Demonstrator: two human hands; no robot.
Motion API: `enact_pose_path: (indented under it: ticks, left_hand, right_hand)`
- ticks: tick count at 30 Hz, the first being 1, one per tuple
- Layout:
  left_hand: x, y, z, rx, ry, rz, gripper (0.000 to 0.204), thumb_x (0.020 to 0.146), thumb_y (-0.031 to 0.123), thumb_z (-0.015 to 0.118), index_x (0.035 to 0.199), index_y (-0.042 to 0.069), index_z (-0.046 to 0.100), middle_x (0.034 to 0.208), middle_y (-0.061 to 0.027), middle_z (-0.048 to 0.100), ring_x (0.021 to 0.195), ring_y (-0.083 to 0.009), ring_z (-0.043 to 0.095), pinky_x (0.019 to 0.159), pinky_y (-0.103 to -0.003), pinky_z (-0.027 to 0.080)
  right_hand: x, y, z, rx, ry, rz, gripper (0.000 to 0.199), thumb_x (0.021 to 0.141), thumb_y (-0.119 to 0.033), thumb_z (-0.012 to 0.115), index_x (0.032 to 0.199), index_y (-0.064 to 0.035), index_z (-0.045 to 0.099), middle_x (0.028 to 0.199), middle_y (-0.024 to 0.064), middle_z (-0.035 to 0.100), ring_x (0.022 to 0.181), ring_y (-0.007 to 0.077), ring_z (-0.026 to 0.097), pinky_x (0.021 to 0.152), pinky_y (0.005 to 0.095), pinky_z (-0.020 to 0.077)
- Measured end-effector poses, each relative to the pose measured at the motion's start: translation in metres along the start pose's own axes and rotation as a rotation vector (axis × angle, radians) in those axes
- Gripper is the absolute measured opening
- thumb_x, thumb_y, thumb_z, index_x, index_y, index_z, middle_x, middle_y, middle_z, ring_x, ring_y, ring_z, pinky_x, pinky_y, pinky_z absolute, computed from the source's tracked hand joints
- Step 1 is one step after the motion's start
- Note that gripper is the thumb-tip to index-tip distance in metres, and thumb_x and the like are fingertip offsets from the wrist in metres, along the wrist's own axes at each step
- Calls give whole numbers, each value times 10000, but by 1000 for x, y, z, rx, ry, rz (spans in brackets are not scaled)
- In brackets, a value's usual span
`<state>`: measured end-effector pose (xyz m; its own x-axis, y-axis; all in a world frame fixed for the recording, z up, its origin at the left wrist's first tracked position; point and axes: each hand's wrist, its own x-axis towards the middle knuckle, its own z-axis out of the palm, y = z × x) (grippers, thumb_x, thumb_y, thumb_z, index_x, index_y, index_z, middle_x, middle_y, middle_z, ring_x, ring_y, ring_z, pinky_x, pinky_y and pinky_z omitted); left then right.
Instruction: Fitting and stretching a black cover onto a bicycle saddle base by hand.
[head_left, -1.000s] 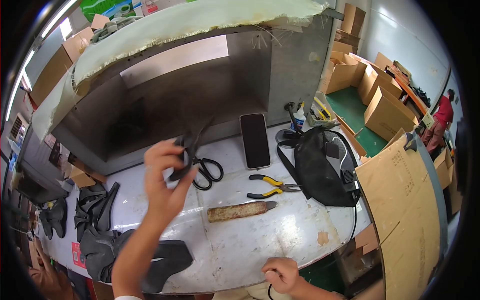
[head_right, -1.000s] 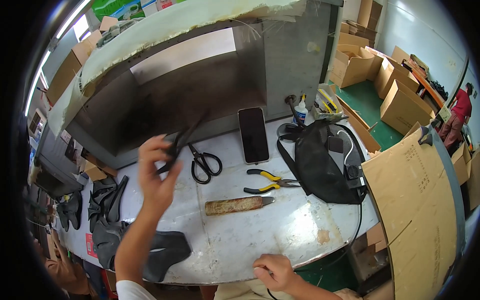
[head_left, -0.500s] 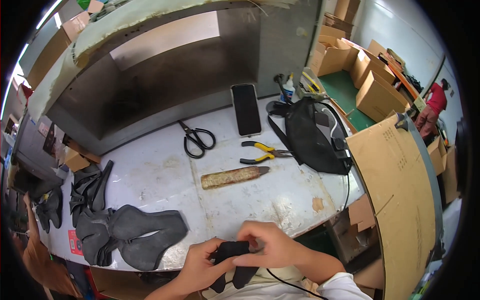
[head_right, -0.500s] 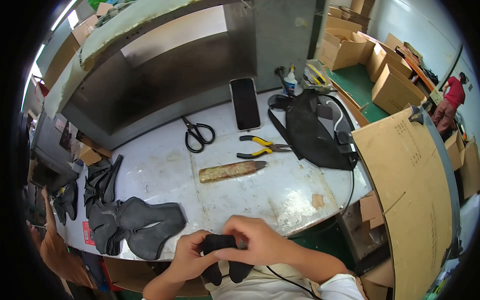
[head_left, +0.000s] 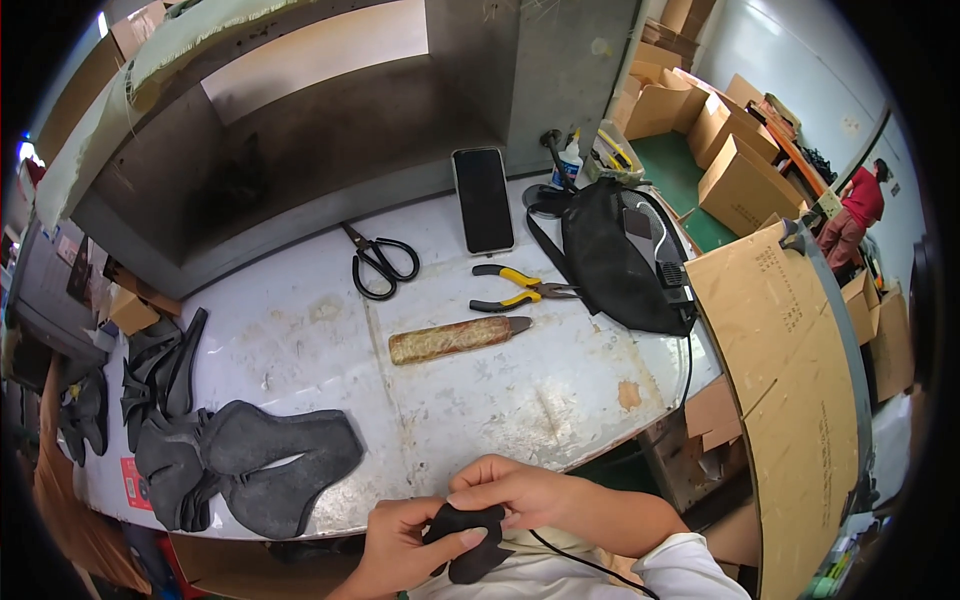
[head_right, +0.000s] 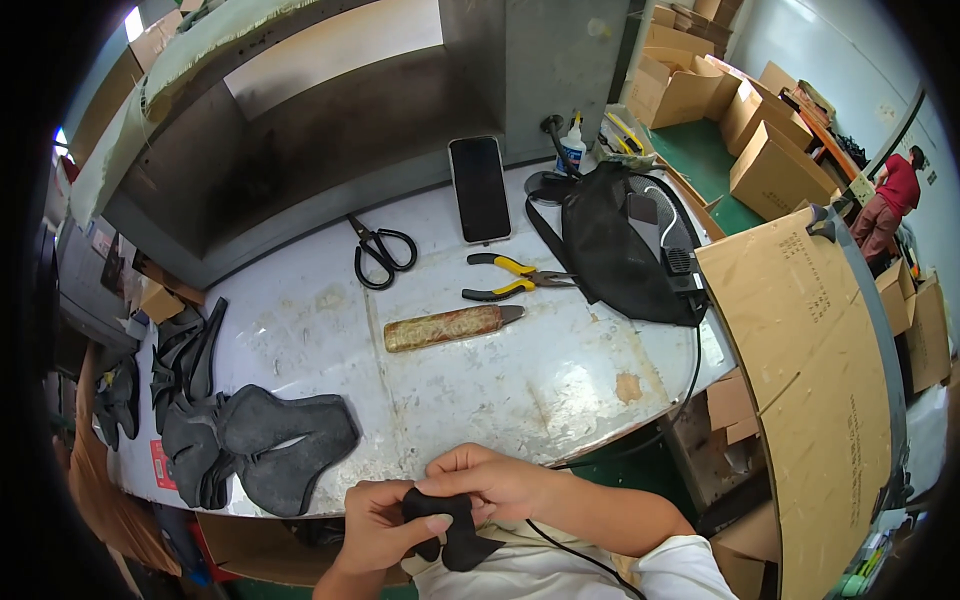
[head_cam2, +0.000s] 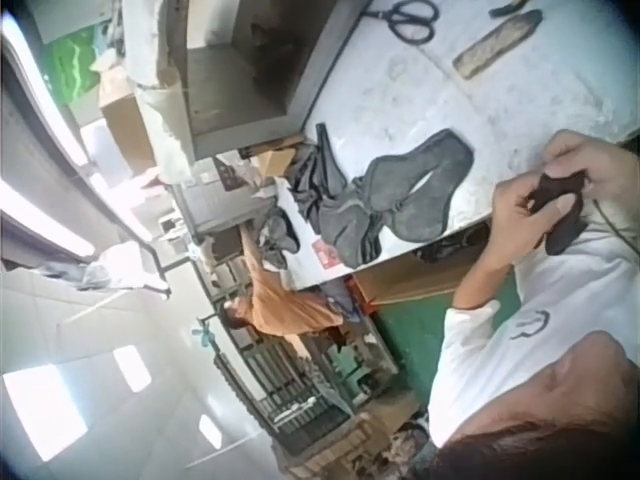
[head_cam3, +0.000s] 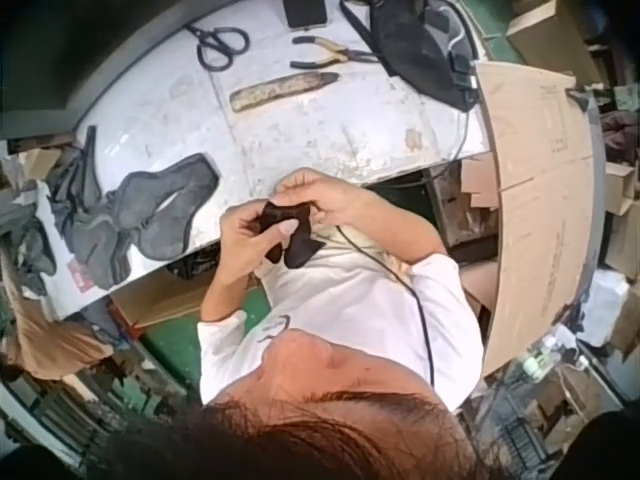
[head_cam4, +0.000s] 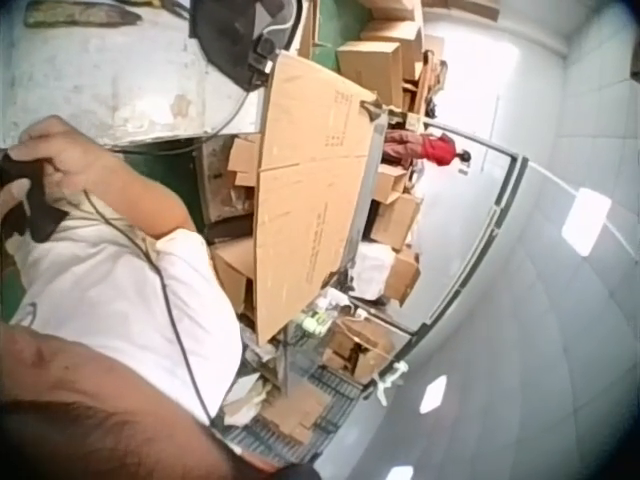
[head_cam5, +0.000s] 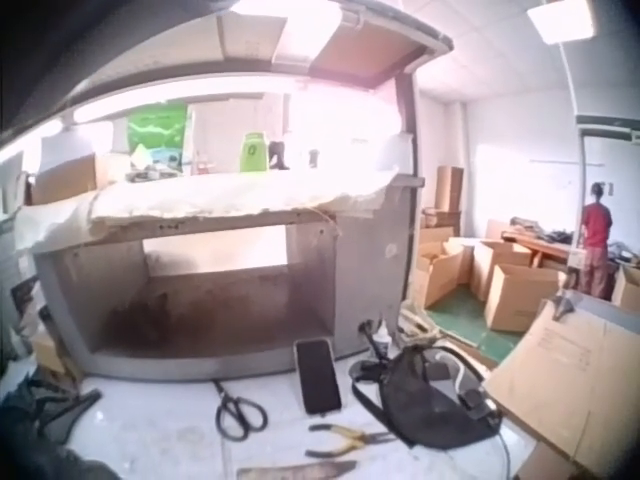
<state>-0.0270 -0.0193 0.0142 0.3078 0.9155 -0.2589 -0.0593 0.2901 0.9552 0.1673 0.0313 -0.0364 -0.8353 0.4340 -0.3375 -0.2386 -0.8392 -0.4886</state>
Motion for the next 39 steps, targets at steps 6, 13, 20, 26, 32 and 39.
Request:
enact_pose_path:
  ticks: [6, 13, 20, 26, 32, 39]
  left_hand:
    - [4, -9, 6, -279, 275, 23, 194, 803, -28, 720, 970, -73, 631, 756, -110, 660, 611, -143, 630, 471, -233, 477]
    - [0, -4, -6, -237, 179, 55, 178, 795, -43, 708, 953, -91, 642, 864, -120, 662, 725, -160, 650, 632, -272, 515]
    - [6, -21, -11, -742, 43, -93, 232, 798, -67, 718, 1022, -48, 661, 929, -93, 695, 855, -142, 655, 786, -280, 533]
    - [11, -26, -9, -706, 154, -64, 254, 804, 49, 746, 1008, -56, 637, 881, -136, 694, 767, -224, 691, 699, -365, 587]
    - [16, -27, -15, -890, -34, -160, 206, 866, 34, 680, 1055, -39, 640, 952, -121, 688, 798, -184, 670, 723, -327, 562]
    - [14, -30, -7, -712, 193, -66, 198, 851, 14, 687, 1035, -45, 644, 928, -119, 698, 799, -185, 671, 713, -329, 564]
  right_hand:
    - [-3, 7, 18, -487, 322, -573, 245, 985, -185, 557, 813, -14, 589, 696, 7, 555, 555, 103, 474, 492, 259, 366]
    - [-15, -17, 33, -1088, 369, -666, 191, 926, -81, 601, 759, 4, 564, 660, 82, 532, 540, 143, 471, 481, 287, 373]
    - [1, 3, 33, -894, 410, -792, 219, 967, -141, 567, 783, -23, 574, 643, -36, 524, 565, 54, 432, 499, 240, 353]
    - [-16, -10, 44, -996, 299, -626, 282, 1004, -218, 530, 800, -24, 539, 617, 47, 538, 549, 129, 501, 534, 289, 402]
    - [-3, 6, 31, -772, 230, -674, 300, 1015, -233, 518, 806, -20, 544, 627, 26, 559, 557, 107, 515, 519, 304, 397]
    - [-14, 0, 25, -594, 120, -325, 307, 992, -218, 574, 766, -11, 553, 635, -26, 488, 603, 36, 392, 512, 247, 330]
